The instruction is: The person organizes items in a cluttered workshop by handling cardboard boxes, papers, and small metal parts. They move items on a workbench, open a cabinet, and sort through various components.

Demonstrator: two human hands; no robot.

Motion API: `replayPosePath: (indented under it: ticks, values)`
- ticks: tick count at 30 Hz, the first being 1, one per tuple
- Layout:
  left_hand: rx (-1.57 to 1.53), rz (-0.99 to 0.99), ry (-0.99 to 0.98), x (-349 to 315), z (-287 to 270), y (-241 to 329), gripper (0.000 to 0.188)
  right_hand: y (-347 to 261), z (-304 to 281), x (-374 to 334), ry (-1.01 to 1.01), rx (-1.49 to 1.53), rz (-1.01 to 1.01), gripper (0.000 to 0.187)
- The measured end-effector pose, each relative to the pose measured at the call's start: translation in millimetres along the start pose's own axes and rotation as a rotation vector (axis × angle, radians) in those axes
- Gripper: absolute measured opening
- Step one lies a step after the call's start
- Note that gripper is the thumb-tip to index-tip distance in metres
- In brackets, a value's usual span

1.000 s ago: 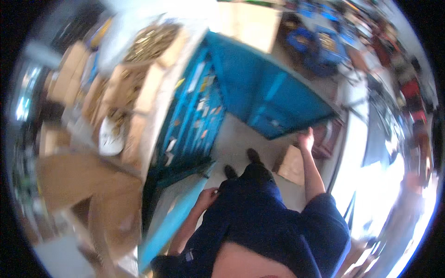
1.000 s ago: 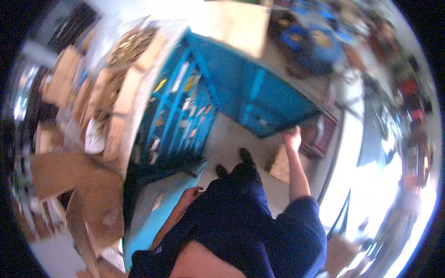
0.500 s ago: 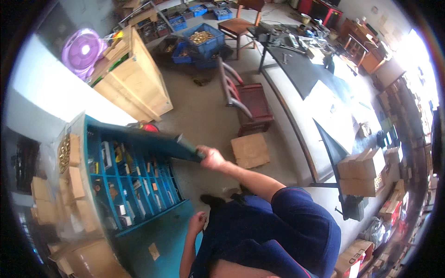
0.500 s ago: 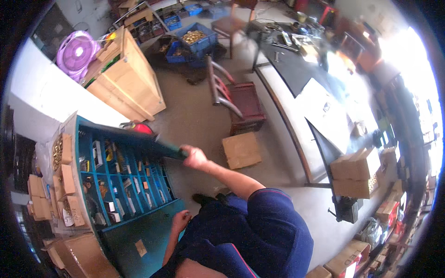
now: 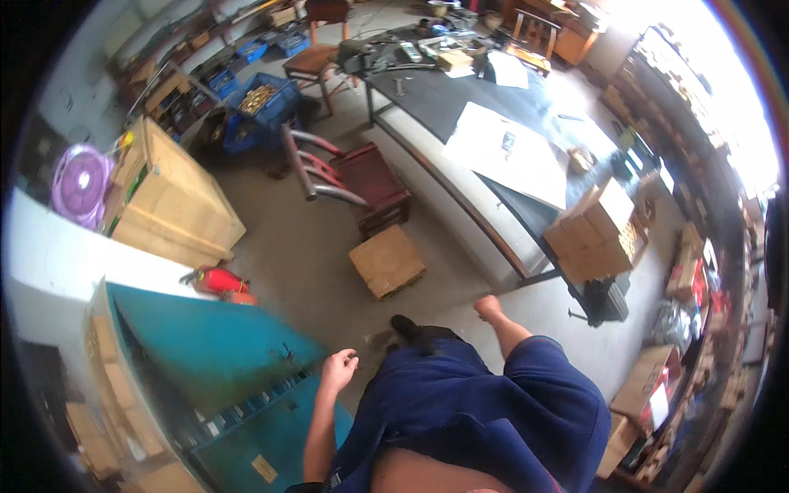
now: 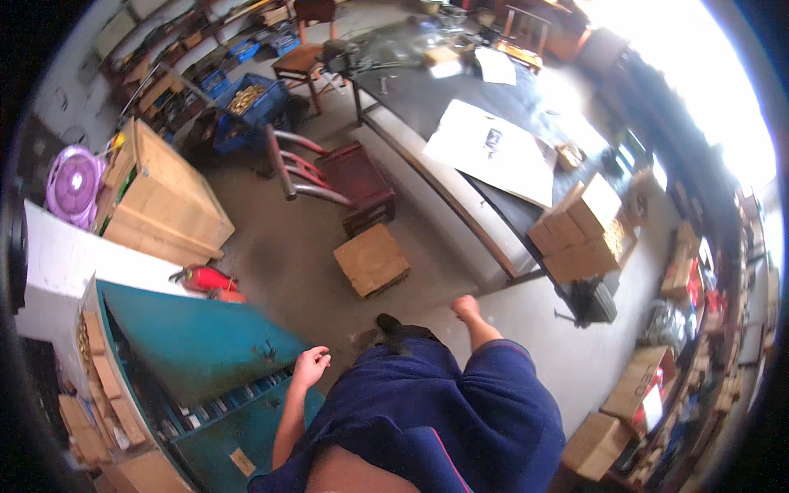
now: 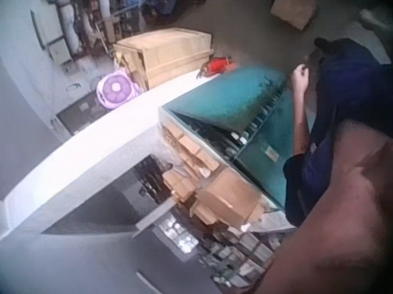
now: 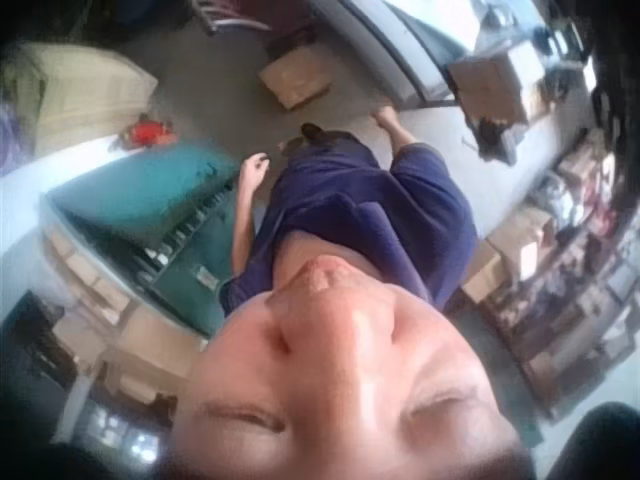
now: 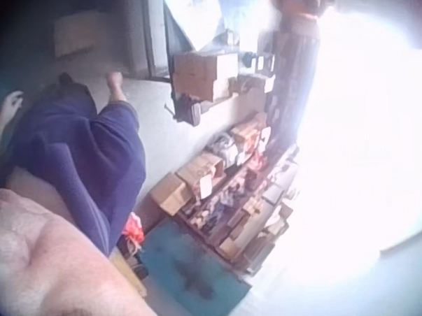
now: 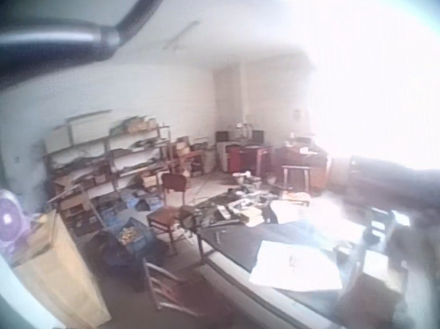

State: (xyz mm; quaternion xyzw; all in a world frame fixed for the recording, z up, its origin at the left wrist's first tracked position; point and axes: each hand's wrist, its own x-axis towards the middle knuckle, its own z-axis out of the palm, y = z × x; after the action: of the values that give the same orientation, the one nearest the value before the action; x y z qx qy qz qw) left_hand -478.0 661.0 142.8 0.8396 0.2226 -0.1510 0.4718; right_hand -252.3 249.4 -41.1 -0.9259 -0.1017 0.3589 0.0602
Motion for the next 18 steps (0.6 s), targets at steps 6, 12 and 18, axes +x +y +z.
replayPosePath:
  ticks: [6, 12, 18]
  values:
    - [0.077, 0.014, -0.102, 18, 11, -6, 0.026, 72, 26, -101, 0.066, 1.139, 0.714, 0.012]
    - [0.132, 0.140, -0.267, 44, 31, 5, 0.027, 46, 20, -118, 0.101, 1.545, 0.656, 0.022]
    - [0.232, 0.198, -0.172, 86, 37, 56, 0.026, 37, -47, -60, 0.084, 1.799, 0.401, 0.019]
